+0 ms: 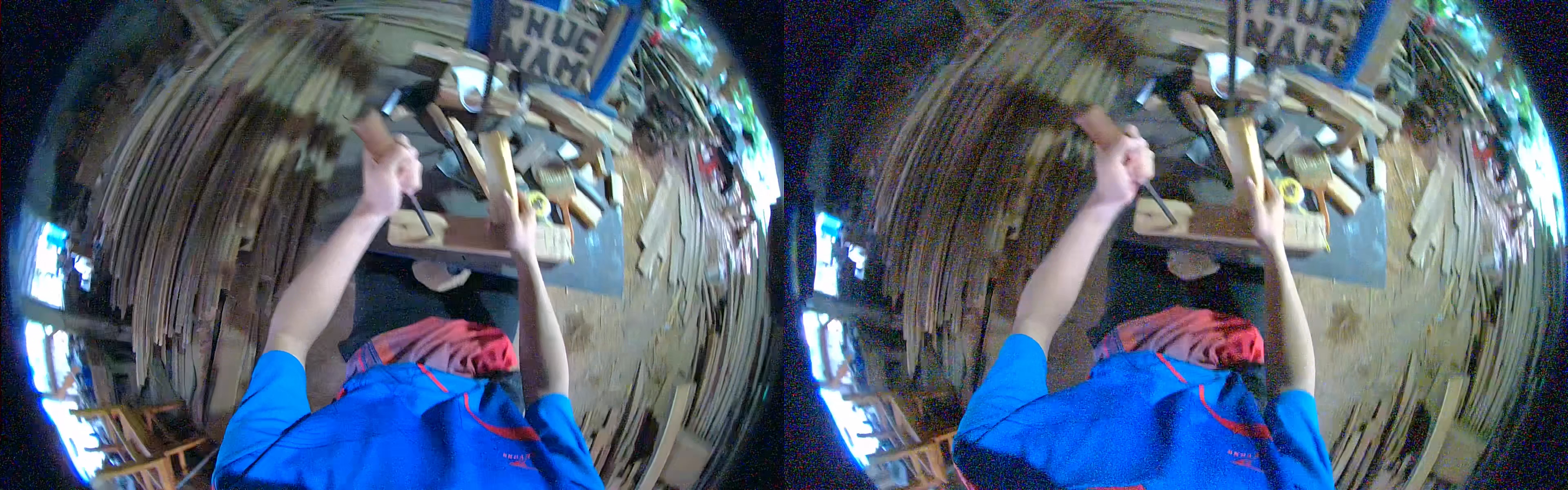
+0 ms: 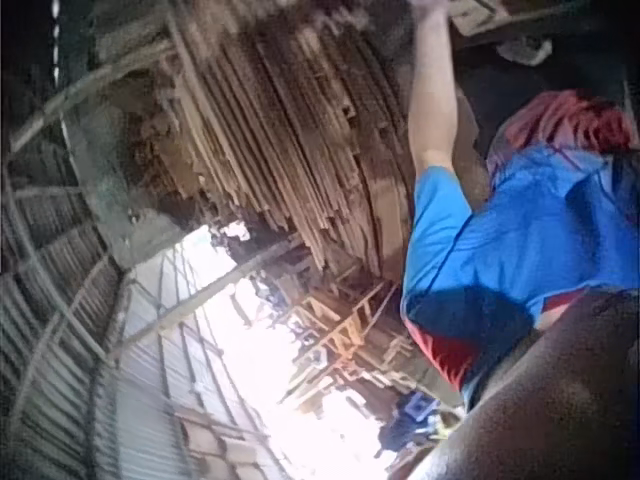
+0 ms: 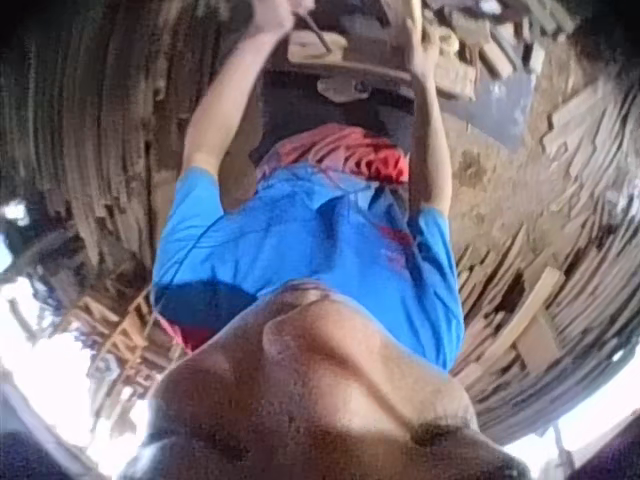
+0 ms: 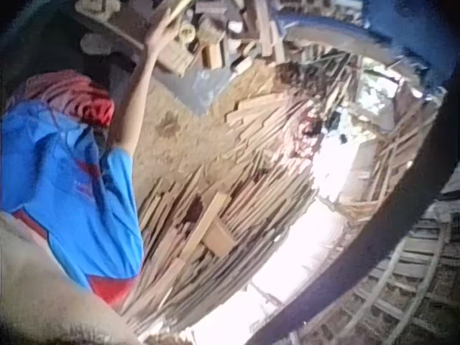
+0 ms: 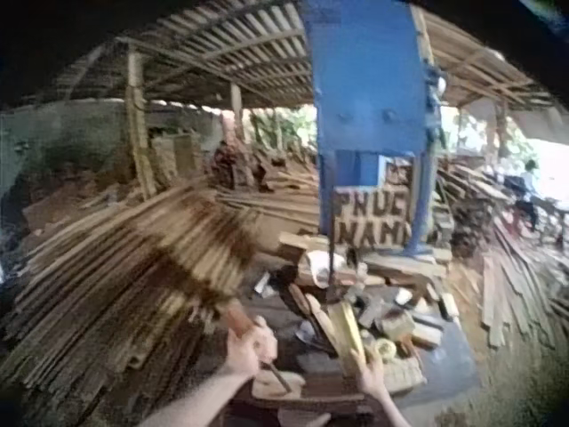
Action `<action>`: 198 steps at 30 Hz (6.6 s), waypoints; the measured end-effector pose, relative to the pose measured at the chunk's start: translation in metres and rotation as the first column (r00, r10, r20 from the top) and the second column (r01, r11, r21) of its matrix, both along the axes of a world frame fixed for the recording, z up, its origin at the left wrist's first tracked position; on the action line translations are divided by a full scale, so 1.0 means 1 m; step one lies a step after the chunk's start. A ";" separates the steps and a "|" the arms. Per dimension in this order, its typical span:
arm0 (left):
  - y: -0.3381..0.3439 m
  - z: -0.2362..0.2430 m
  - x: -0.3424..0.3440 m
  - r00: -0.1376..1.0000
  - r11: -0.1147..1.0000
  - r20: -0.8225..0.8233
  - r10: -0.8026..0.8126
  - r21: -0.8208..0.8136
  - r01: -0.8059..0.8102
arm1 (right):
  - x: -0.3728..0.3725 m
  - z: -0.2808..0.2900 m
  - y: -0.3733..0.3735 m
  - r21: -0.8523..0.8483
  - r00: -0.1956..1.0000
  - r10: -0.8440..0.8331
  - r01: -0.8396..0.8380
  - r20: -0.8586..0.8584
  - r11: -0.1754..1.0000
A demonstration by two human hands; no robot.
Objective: Carving letters or patterns into a piece of wood using a chisel and a mallet.
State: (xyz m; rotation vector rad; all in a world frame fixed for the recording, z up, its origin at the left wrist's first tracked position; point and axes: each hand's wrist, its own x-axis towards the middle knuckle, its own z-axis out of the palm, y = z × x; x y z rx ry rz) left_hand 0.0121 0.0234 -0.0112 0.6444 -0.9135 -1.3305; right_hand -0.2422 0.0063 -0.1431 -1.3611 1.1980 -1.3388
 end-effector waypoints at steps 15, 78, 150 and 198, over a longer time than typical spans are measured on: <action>0.001 0.005 -0.001 0.993 0.993 -0.028 0.113 -0.035 -0.114 | -0.005 0.002 0.000 0.022 0.999 0.037 -0.036 -0.039 0.999; -0.001 0.008 -0.006 0.983 0.992 0.169 -0.078 -0.080 0.093 | 0.007 0.090 0.024 -0.072 0.992 -0.031 0.022 -0.125 0.997; 0.007 0.001 0.022 0.927 0.920 0.103 -0.361 -0.122 0.372 | 0.003 0.015 0.020 0.125 1.000 0.006 -0.006 -0.007 0.992; -0.001 -0.015 -0.020 0.977 0.970 -0.079 0.196 0.162 -0.181 | 0.026 0.275 0.091 -0.456 0.690 -0.077 -0.387 -0.720 0.801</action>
